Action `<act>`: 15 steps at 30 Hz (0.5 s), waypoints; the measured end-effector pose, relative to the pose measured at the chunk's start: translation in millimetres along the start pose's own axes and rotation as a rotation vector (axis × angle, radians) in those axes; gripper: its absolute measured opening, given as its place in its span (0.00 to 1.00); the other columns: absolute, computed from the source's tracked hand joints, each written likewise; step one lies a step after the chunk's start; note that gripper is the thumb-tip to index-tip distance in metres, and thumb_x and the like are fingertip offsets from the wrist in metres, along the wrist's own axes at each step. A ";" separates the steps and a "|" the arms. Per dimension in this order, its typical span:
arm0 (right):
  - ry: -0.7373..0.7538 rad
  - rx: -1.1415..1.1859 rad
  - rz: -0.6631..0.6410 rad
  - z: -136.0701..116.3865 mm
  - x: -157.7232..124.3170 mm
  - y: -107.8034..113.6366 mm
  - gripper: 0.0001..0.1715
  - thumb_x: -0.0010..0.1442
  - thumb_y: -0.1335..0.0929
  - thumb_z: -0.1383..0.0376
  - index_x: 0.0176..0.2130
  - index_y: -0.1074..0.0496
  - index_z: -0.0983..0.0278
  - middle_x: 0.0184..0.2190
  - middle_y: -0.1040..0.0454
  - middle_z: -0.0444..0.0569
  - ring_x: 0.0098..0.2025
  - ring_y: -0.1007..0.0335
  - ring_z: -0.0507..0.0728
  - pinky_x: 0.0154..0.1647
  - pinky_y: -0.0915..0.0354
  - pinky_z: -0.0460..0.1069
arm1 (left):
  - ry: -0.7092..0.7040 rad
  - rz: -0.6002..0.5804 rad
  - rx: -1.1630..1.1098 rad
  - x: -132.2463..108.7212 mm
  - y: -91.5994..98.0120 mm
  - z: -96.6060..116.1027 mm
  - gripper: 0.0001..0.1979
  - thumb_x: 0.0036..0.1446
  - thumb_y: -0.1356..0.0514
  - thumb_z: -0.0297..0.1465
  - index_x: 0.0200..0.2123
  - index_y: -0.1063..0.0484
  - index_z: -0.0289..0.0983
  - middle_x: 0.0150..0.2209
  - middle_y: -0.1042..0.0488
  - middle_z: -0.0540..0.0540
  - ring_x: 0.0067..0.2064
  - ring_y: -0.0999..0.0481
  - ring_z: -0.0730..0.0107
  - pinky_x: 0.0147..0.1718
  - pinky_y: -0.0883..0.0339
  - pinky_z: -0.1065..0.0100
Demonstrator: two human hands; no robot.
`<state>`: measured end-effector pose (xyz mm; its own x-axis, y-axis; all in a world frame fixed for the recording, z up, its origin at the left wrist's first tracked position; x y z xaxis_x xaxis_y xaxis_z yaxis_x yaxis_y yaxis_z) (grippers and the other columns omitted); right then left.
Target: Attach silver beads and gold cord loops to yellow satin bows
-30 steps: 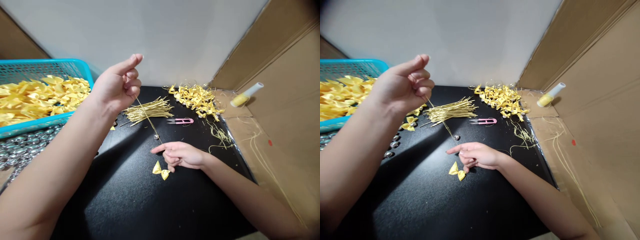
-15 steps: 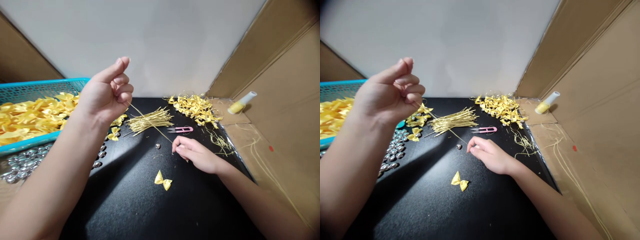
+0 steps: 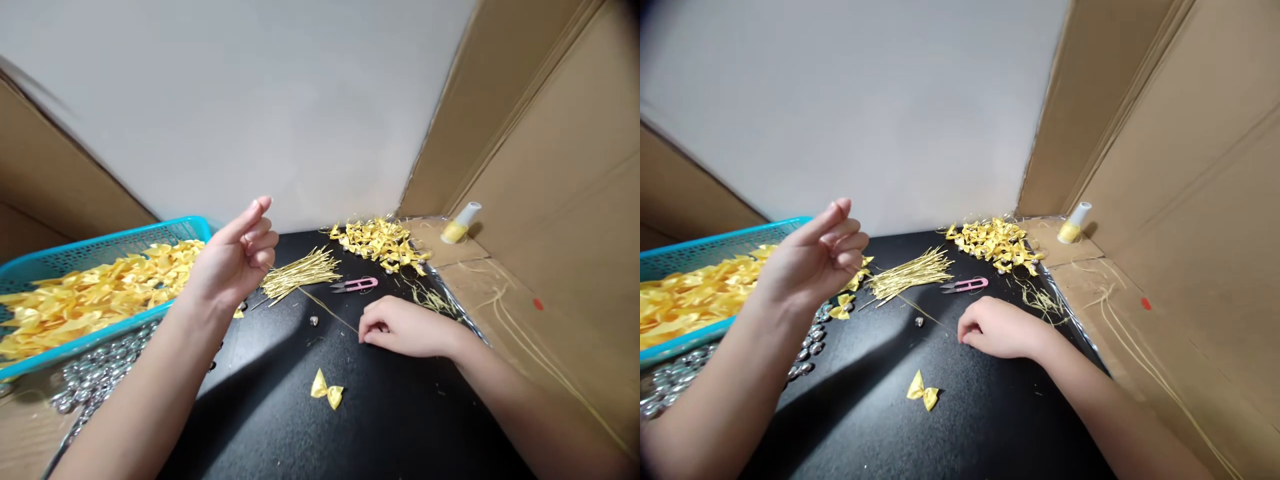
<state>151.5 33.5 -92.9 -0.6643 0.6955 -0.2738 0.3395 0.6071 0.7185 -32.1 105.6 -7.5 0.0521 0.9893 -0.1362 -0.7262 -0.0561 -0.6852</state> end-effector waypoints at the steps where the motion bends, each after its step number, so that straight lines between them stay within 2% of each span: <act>1: -0.040 -0.036 -0.018 4.5 -1.7 -0.3 0.12 0.56 0.35 0.71 0.34 0.21 0.65 0.31 0.22 0.47 0.30 0.29 0.53 0.33 0.37 0.47 | 0.003 -0.012 -0.002 -2.0 -1.5 -2.3 0.12 0.65 0.46 0.26 0.30 0.27 0.34 0.14 0.47 0.56 0.14 0.46 0.82 0.10 0.58 0.79; 3: -0.092 -0.080 0.008 7.9 -5.1 4.9 0.12 0.57 0.34 0.68 0.40 0.22 0.66 0.34 0.21 0.51 0.33 0.27 0.56 0.37 0.34 0.51 | 0.026 -0.035 0.000 -6.9 -4.3 -8.4 0.09 0.63 0.43 0.25 0.30 0.26 0.33 0.15 0.46 0.57 0.15 0.45 0.82 0.11 0.57 0.80; 4: -0.085 -0.083 0.063 4.6 -6.3 10.6 0.15 0.57 0.33 0.66 0.45 0.23 0.66 0.38 0.21 0.53 0.38 0.26 0.59 0.42 0.33 0.53 | 0.035 -0.051 0.002 -9.8 -6.4 -11.4 0.06 0.61 0.41 0.24 0.30 0.26 0.33 0.15 0.46 0.57 0.15 0.45 0.83 0.11 0.57 0.80; 5: -0.052 -0.072 0.143 -2.2 -7.5 17.4 0.20 0.58 0.32 0.65 0.50 0.26 0.67 0.44 0.23 0.56 0.45 0.27 0.61 0.48 0.34 0.55 | 0.042 -0.071 0.009 -13.2 -9.2 -14.5 0.04 0.58 0.38 0.24 0.31 0.26 0.33 0.16 0.46 0.57 0.15 0.44 0.83 0.11 0.56 0.80; 7: 0.076 -0.010 0.336 -23.9 -10.8 29.6 0.29 0.59 0.32 0.62 0.58 0.33 0.68 0.57 0.31 0.59 0.59 0.36 0.63 0.62 0.43 0.59 | 0.065 -0.107 0.020 -21.2 -15.4 -22.7 0.04 0.53 0.33 0.25 0.31 0.26 0.33 0.16 0.46 0.58 0.16 0.44 0.83 0.11 0.56 0.81; 9: 0.203 0.123 0.421 -45.2 -11.2 27.4 0.33 0.59 0.32 0.61 0.61 0.38 0.67 0.61 0.36 0.58 0.64 0.43 0.61 0.65 0.47 0.58 | 0.085 -0.145 0.035 -30.5 -23.2 -32.1 0.06 0.50 0.31 0.25 0.30 0.26 0.33 0.17 0.46 0.58 0.17 0.45 0.83 0.11 0.55 0.81; 12: 0.361 0.370 0.438 -69.1 -4.4 10.3 0.34 0.58 0.31 0.61 0.60 0.40 0.65 0.61 0.36 0.58 0.63 0.41 0.60 0.65 0.46 0.57 | 0.096 -0.182 0.037 -45.3 -34.5 -44.1 0.07 0.51 0.31 0.27 0.30 0.27 0.33 0.17 0.46 0.58 0.17 0.45 0.83 0.12 0.54 0.82; 13: 0.413 0.439 0.426 -75.2 -1.4 3.6 0.31 0.58 0.31 0.61 0.58 0.39 0.65 0.58 0.33 0.57 0.62 0.40 0.60 0.63 0.44 0.57 | 0.101 -0.186 0.031 -50.4 -37.3 -46.7 0.06 0.52 0.32 0.27 0.31 0.27 0.34 0.17 0.46 0.58 0.17 0.45 0.83 0.12 0.54 0.82; 14: 0.452 0.514 0.403 -79.0 1.9 -2.9 0.26 0.59 0.32 0.60 0.55 0.36 0.64 0.51 0.28 0.55 0.56 0.34 0.59 0.59 0.40 0.56 | 0.107 -0.188 0.022 -55.5 -39.6 -48.1 0.05 0.53 0.33 0.27 0.31 0.27 0.34 0.17 0.46 0.58 0.17 0.45 0.83 0.12 0.54 0.82; 15: 0.448 0.591 0.358 -79.1 6.5 -10.4 0.17 0.61 0.34 0.60 0.49 0.33 0.64 0.39 0.24 0.49 0.45 0.28 0.56 0.51 0.34 0.53 | 0.105 -0.185 0.008 -60.7 -41.0 -47.3 0.05 0.54 0.33 0.27 0.31 0.27 0.34 0.17 0.46 0.58 0.17 0.45 0.83 0.12 0.54 0.81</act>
Point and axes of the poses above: each hand's wrist, its own x-axis towards the middle knuckle, its own y-axis out of the back of the hand, z = x × y, the point moved 9 cm from there along x, towards the middle knuckle
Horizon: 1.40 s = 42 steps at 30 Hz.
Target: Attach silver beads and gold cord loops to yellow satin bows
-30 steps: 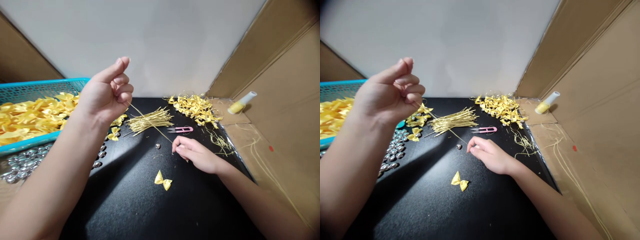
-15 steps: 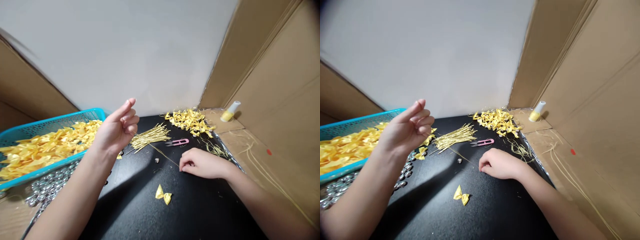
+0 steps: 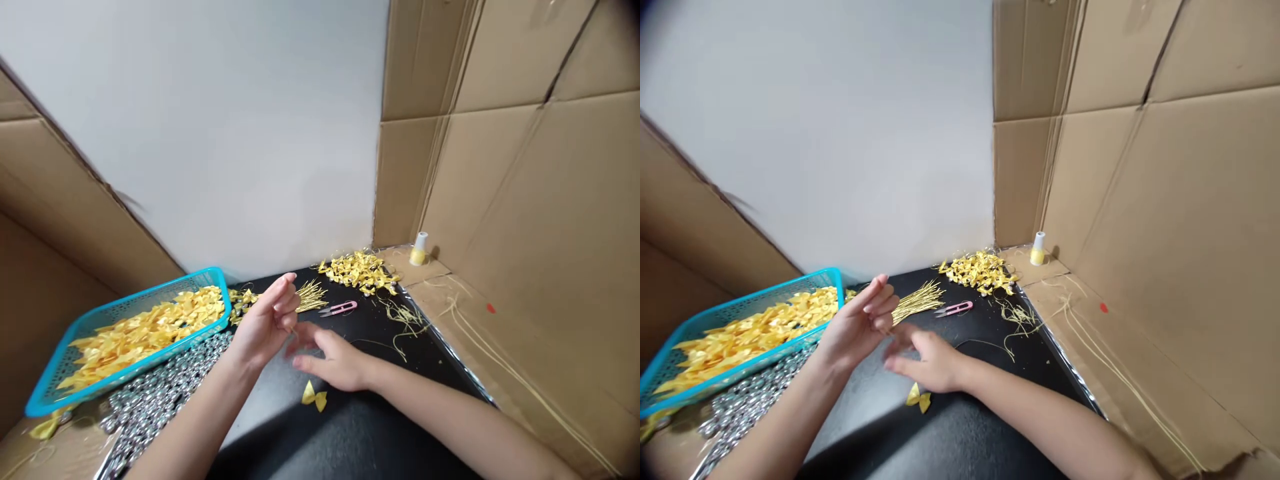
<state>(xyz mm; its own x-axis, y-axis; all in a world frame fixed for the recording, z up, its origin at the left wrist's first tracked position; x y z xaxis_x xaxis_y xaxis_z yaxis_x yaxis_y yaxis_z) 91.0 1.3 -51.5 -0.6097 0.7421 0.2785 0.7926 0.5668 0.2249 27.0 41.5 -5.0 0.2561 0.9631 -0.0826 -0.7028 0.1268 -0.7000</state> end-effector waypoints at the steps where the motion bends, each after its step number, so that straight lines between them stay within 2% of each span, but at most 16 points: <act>1: -0.044 0.053 0.013 6.3 -0.3 -1.4 0.12 0.65 0.39 0.59 0.40 0.32 0.64 0.26 0.28 0.44 0.32 0.29 0.53 0.38 0.31 0.50 | -0.014 0.006 -0.019 -5.3 -1.3 2.9 0.04 0.55 0.34 0.26 0.30 0.27 0.34 0.17 0.46 0.57 0.17 0.45 0.83 0.11 0.54 0.81; 2: -0.051 0.053 0.026 8.4 -1.5 -0.4 0.16 0.66 0.42 0.57 0.33 0.33 0.64 0.21 0.34 0.42 0.25 0.34 0.51 0.30 0.34 0.47 | -0.043 0.017 -0.043 -11.0 -1.3 8.6 0.03 0.56 0.36 0.26 0.30 0.27 0.34 0.17 0.45 0.57 0.16 0.44 0.82 0.12 0.54 0.81; 5: -0.040 0.025 0.048 3.7 -10.3 12.5 0.19 0.65 0.42 0.55 0.27 0.39 0.63 0.20 0.41 0.39 0.20 0.42 0.48 0.23 0.41 0.45 | -0.198 0.077 -0.126 -31.0 8.3 36.1 0.06 0.62 0.40 0.25 0.31 0.27 0.35 0.16 0.44 0.57 0.16 0.42 0.81 0.11 0.53 0.79; 8: -0.016 -0.059 0.065 -10.8 -24.7 27.9 0.20 0.65 0.42 0.57 0.25 0.40 0.63 0.19 0.42 0.39 0.19 0.45 0.48 0.22 0.46 0.44 | -0.298 0.189 -0.159 -51.0 30.4 54.2 0.11 0.66 0.46 0.27 0.31 0.28 0.35 0.15 0.44 0.56 0.15 0.43 0.81 0.11 0.52 0.78; 10: 0.011 -0.145 0.082 -21.7 -35.1 32.7 0.19 0.64 0.39 0.60 0.23 0.38 0.64 0.19 0.41 0.40 0.21 0.45 0.48 0.25 0.47 0.45 | -0.313 0.275 -0.155 -60.9 48.4 54.0 0.13 0.67 0.48 0.27 0.32 0.28 0.35 0.15 0.44 0.56 0.14 0.43 0.81 0.11 0.52 0.78; 14: 0.063 -0.291 0.112 -33.3 -53.1 29.8 0.17 0.63 0.38 0.65 0.22 0.35 0.65 0.22 0.35 0.43 0.26 0.41 0.50 0.31 0.45 0.46 | -0.283 0.394 -0.140 -71.5 84.2 30.2 0.10 0.65 0.46 0.24 0.32 0.28 0.34 0.15 0.43 0.57 0.14 0.42 0.83 0.12 0.47 0.80; 16: 0.075 -0.343 0.126 -32.9 -60.4 27.8 0.17 0.63 0.38 0.66 0.24 0.32 0.66 0.24 0.33 0.44 0.28 0.39 0.50 0.32 0.44 0.46 | -0.237 0.491 -0.121 -77.8 106.5 11.2 0.07 0.63 0.43 0.22 0.32 0.27 0.33 0.18 0.35 0.54 0.16 0.34 0.82 0.14 0.41 0.81; 18: 0.078 -0.385 0.141 -30.2 -67.0 27.5 0.16 0.63 0.38 0.66 0.26 0.29 0.66 0.26 0.31 0.45 0.29 0.38 0.51 0.33 0.43 0.47 | -0.199 0.584 -0.111 -87.1 127.3 -5.9 0.07 0.62 0.43 0.21 0.32 0.27 0.32 0.22 0.29 0.50 0.21 0.26 0.77 0.20 0.31 0.77; 22: 0.081 -0.431 0.159 -25.9 -77.2 28.5 0.15 0.64 0.37 0.66 0.30 0.24 0.66 0.27 0.29 0.47 0.29 0.36 0.51 0.32 0.41 0.47 | -0.175 0.651 -0.122 -106.4 146.5 -25.7 0.07 0.62 0.43 0.21 0.33 0.26 0.33 0.23 0.27 0.49 0.21 0.25 0.76 0.21 0.29 0.75; 26: 0.089 -0.432 0.175 -26.8 -83.9 26.2 0.16 0.64 0.36 0.63 0.31 0.23 0.66 0.28 0.27 0.48 0.29 0.34 0.52 0.32 0.39 0.47 | -0.217 0.620 -0.173 -120.7 137.5 -25.5 0.10 0.64 0.45 0.22 0.33 0.25 0.33 0.22 0.28 0.50 0.21 0.26 0.76 0.21 0.30 0.75; 30: 0.098 -0.410 0.212 -34.5 -93.8 19.6 0.18 0.65 0.37 0.61 0.30 0.23 0.65 0.28 0.25 0.50 0.31 0.31 0.54 0.35 0.36 0.49 | -0.299 0.565 -0.240 -135.8 116.4 -12.4 0.09 0.64 0.44 0.25 0.32 0.26 0.37 0.21 0.28 0.52 0.25 0.24 0.73 0.28 0.25 0.69; 33: 0.140 -0.384 0.261 -50.1 -105.1 15.0 0.17 0.64 0.36 0.61 0.29 0.24 0.65 0.28 0.25 0.50 0.31 0.30 0.54 0.36 0.35 0.49 | -0.385 0.512 -0.287 -151.1 99.4 -2.2 0.12 0.66 0.47 0.28 0.31 0.27 0.39 0.21 0.29 0.54 0.27 0.23 0.73 0.33 0.23 0.65; 35: 0.198 -0.365 0.289 -65.1 -112.9 13.0 0.16 0.64 0.36 0.62 0.30 0.24 0.64 0.28 0.25 0.50 0.31 0.30 0.54 0.35 0.35 0.49 | -0.460 0.375 -0.305 -158.4 82.4 5.4 0.09 0.64 0.44 0.27 0.30 0.28 0.37 0.20 0.32 0.54 0.24 0.27 0.76 0.29 0.24 0.69; 38: 0.249 -0.397 0.290 -81.3 -120.0 11.2 0.15 0.64 0.36 0.63 0.31 0.24 0.64 0.27 0.25 0.49 0.30 0.31 0.54 0.34 0.35 0.49 | -0.489 0.181 -0.239 -164.3 60.6 9.6 0.04 0.57 0.37 0.24 0.30 0.28 0.34 0.21 0.34 0.54 0.19 0.34 0.80 0.17 0.33 0.78; 40: 0.253 -0.464 0.279 -82.9 -121.1 11.0 0.14 0.64 0.36 0.63 0.32 0.23 0.63 0.27 0.25 0.49 0.31 0.31 0.54 0.35 0.36 0.49 | -0.493 0.143 -0.214 -163.7 58.4 10.2 0.04 0.54 0.35 0.23 0.30 0.28 0.33 0.22 0.35 0.54 0.19 0.36 0.81 0.14 0.37 0.79; 42: 0.235 -0.549 0.261 -75.3 -120.1 11.0 0.13 0.64 0.36 0.64 0.32 0.23 0.63 0.28 0.25 0.49 0.31 0.31 0.54 0.37 0.37 0.50 | -0.511 0.158 -0.227 -159.0 65.0 10.7 0.03 0.56 0.37 0.23 0.31 0.28 0.33 0.22 0.35 0.54 0.19 0.36 0.81 0.14 0.38 0.79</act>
Point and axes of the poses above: each hand's wrist, its own x-axis towards the middle knuckle, its own y-axis out of the back of the hand, z = x × y, the point moved 9 cm from there along x, towards the middle knuckle
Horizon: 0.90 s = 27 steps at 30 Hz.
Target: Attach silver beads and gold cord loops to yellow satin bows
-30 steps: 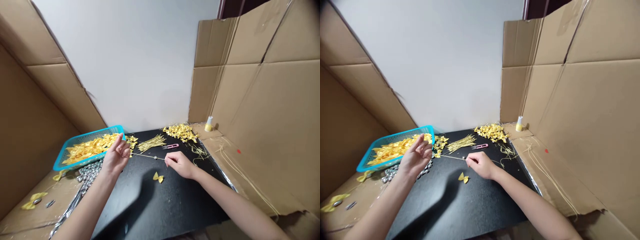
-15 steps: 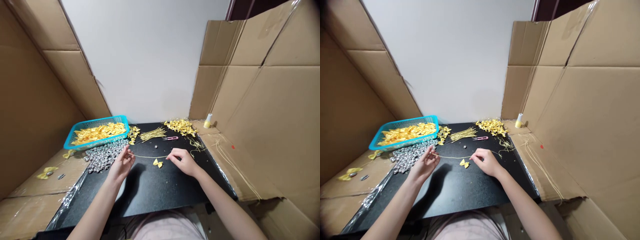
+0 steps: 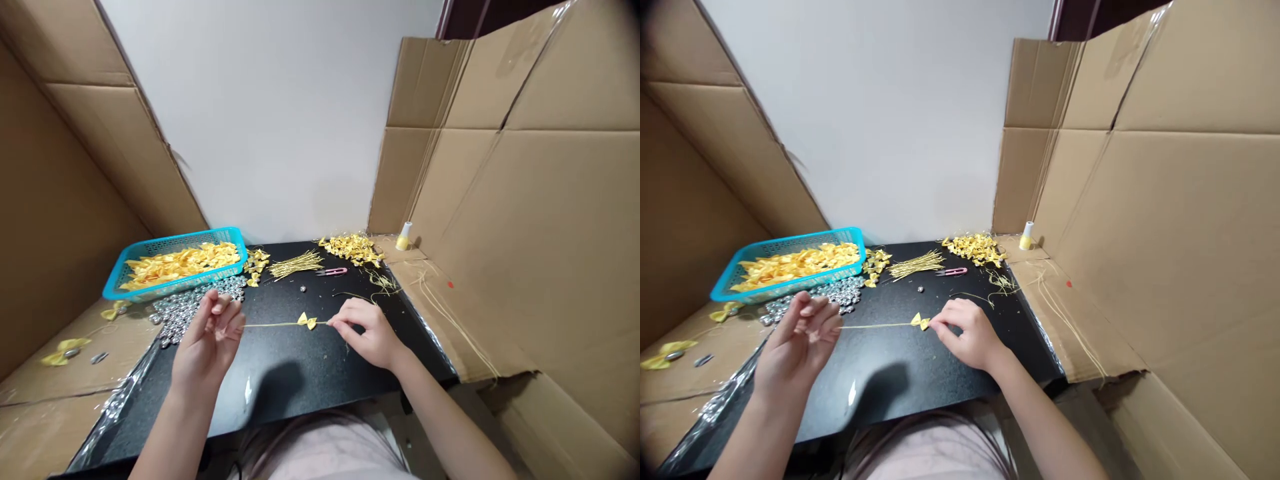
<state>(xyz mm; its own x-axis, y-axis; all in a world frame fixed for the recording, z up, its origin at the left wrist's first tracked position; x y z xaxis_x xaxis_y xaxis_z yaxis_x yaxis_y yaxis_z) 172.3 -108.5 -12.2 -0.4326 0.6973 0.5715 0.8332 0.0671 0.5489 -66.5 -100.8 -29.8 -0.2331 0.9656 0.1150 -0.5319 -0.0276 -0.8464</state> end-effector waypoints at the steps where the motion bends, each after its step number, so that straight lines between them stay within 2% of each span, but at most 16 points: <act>1: -0.008 -0.041 -0.023 6.0 -1.4 -4.0 0.13 0.64 0.36 0.64 0.32 0.23 0.63 0.28 0.25 0.49 0.31 0.32 0.54 0.37 0.38 0.50 | 0.000 0.023 -0.003 3.8 5.5 -2.5 0.03 0.58 0.38 0.23 0.31 0.28 0.33 0.21 0.36 0.54 0.19 0.36 0.81 0.15 0.38 0.79; 5: -0.075 -0.185 -0.188 38.0 -16.4 -27.5 0.12 0.64 0.36 0.65 0.33 0.24 0.63 0.30 0.23 0.48 0.33 0.31 0.54 0.39 0.41 0.51 | 0.109 0.173 -0.031 11.7 41.0 -28.8 0.11 0.66 0.48 0.24 0.32 0.29 0.33 0.20 0.36 0.53 0.18 0.37 0.80 0.14 0.40 0.78; 8: -0.134 -0.250 -0.291 56.8 -34.1 -36.6 0.12 0.64 0.36 0.66 0.33 0.25 0.64 0.31 0.22 0.48 0.34 0.30 0.54 0.39 0.43 0.50 | 0.130 0.288 -0.052 3.2 71.4 -42.7 0.15 0.68 0.53 0.24 0.32 0.29 0.33 0.19 0.37 0.53 0.17 0.37 0.80 0.14 0.41 0.77; 10: -0.164 -0.256 -0.340 63.9 -45.3 -37.3 0.13 0.65 0.37 0.67 0.32 0.25 0.64 0.30 0.23 0.48 0.33 0.31 0.54 0.39 0.43 0.50 | 0.139 0.343 -0.048 -6.3 86.8 -48.3 0.15 0.68 0.53 0.23 0.33 0.29 0.33 0.19 0.37 0.53 0.17 0.37 0.79 0.14 0.41 0.77; 15: -0.211 -0.274 -0.421 73.5 -64.4 -30.4 0.13 0.65 0.37 0.67 0.32 0.26 0.64 0.29 0.23 0.47 0.32 0.32 0.54 0.39 0.44 0.51 | 0.153 0.423 -0.005 -24.1 104.0 -54.1 0.13 0.66 0.50 0.22 0.32 0.29 0.32 0.18 0.38 0.54 0.17 0.38 0.80 0.15 0.40 0.78; 19: -0.280 -0.366 -0.392 81.8 -67.7 -14.9 0.11 0.64 0.36 0.66 0.32 0.26 0.64 0.28 0.25 0.47 0.31 0.33 0.54 0.39 0.43 0.51 | 0.148 0.441 0.059 -27.9 107.8 -55.3 0.10 0.64 0.47 0.21 0.32 0.28 0.32 0.19 0.37 0.54 0.17 0.38 0.81 0.15 0.41 0.79; 23: -0.335 -0.454 -0.241 76.4 -60.7 0.7 0.05 0.60 0.32 0.65 0.35 0.26 0.64 0.32 0.24 0.49 0.35 0.32 0.56 0.40 0.43 0.52 | 0.162 0.427 0.098 -28.0 110.9 -57.6 0.06 0.61 0.42 0.22 0.32 0.27 0.32 0.20 0.36 0.54 0.18 0.38 0.81 0.16 0.39 0.78; 25: -0.324 -0.446 -0.170 65.6 -54.8 -3.1 0.03 0.60 0.31 0.65 0.34 0.27 0.63 0.33 0.25 0.49 0.37 0.33 0.57 0.41 0.43 0.52 | 0.171 0.418 0.107 -27.7 112.7 -58.3 0.04 0.59 0.40 0.22 0.32 0.26 0.32 0.20 0.36 0.54 0.19 0.38 0.81 0.17 0.38 0.78; 27: -0.278 -0.392 -0.154 52.5 -48.7 -19.8 0.03 0.59 0.31 0.66 0.32 0.27 0.63 0.32 0.25 0.48 0.37 0.34 0.56 0.42 0.44 0.52 | 0.170 0.421 0.112 -27.8 115.0 -58.2 0.01 0.56 0.37 0.23 0.32 0.26 0.32 0.20 0.36 0.54 0.19 0.39 0.81 0.17 0.38 0.78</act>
Point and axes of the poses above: each hand's wrist, its own x-axis towards the middle knuckle, its own y-axis out of the back of the hand, z = x × y, the point moved 9 cm from there along x, towards the middle knuckle
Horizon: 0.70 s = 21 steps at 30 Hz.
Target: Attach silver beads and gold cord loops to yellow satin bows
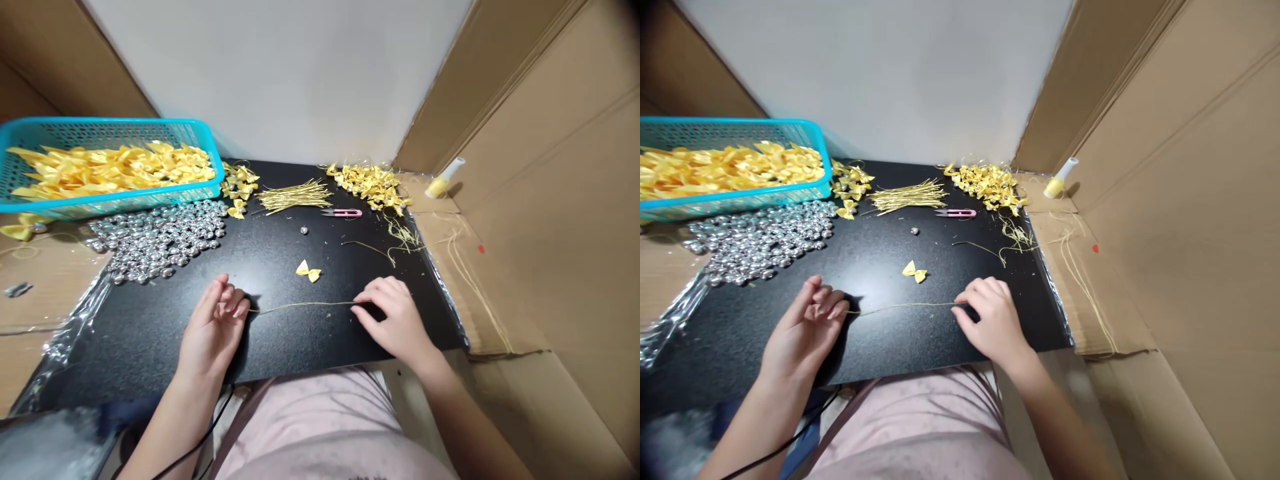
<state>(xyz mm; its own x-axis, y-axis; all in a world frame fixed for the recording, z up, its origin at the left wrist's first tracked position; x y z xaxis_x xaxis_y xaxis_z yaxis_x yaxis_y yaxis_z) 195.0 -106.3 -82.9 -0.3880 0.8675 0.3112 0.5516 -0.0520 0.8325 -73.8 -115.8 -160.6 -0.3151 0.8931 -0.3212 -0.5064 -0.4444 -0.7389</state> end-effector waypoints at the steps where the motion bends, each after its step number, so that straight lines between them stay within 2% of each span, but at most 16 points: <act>1: 0.027 0.025 -0.005 -10.1 1.7 -7.7 0.03 0.59 0.30 0.66 0.32 0.26 0.63 0.32 0.26 0.47 0.37 0.34 0.56 0.43 0.44 0.52 | 0.001 0.003 0.000 0.2 0.9 -0.1 0.02 0.54 0.35 0.23 0.32 0.26 0.32 0.20 0.36 0.55 0.19 0.39 0.81 0.16 0.38 0.78; 4: 0.116 0.040 -0.050 -35.7 5.0 -34.9 0.03 0.59 0.30 0.66 0.37 0.24 0.61 0.33 0.26 0.46 0.38 0.35 0.55 0.42 0.46 0.52 | 0.003 0.006 0.000 0.1 2.3 -0.7 0.08 0.48 0.31 0.25 0.32 0.25 0.32 0.19 0.36 0.55 0.19 0.38 0.81 0.16 0.38 0.79; 8: 0.183 -0.021 -0.074 -48.4 3.9 -55.0 0.08 0.61 0.31 0.65 0.42 0.24 0.58 0.32 0.28 0.45 0.36 0.38 0.54 0.42 0.48 0.52 | 0.007 0.001 0.001 -1.1 1.9 -1.5 0.11 0.44 0.28 0.26 0.32 0.25 0.33 0.19 0.35 0.56 0.19 0.39 0.82 0.16 0.38 0.79; 14: 0.190 -0.075 -0.103 -46.9 0.3 -59.4 0.11 0.63 0.33 0.65 0.46 0.26 0.58 0.32 0.29 0.45 0.36 0.40 0.54 0.43 0.50 0.53 | 0.025 -0.002 -0.010 -1.9 0.1 -3.4 0.10 0.45 0.29 0.25 0.31 0.25 0.33 0.19 0.36 0.56 0.20 0.38 0.81 0.17 0.38 0.79; 21: 0.199 -0.090 -0.111 -48.3 1.9 -60.6 0.11 0.63 0.34 0.65 0.45 0.26 0.59 0.32 0.30 0.45 0.35 0.40 0.54 0.44 0.50 0.54 | 0.027 0.007 -0.014 -3.3 1.3 -3.4 0.09 0.46 0.29 0.25 0.31 0.25 0.33 0.19 0.36 0.55 0.20 0.38 0.81 0.17 0.38 0.78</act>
<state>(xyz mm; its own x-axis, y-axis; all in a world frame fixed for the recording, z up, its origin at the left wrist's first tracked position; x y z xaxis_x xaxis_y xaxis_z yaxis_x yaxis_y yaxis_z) 125.1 -125.4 -110.7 -0.5849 0.7565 0.2926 0.4332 -0.0136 0.9012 -70.7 -119.1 -162.5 -0.2965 0.8915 -0.3425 -0.4929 -0.4500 -0.7447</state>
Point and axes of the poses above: each hand's wrist, its own x-axis towards the middle knuckle, its own y-axis out of the back of the hand, z = x × y, the point moved 9 cm from there along x, towards the middle knuckle
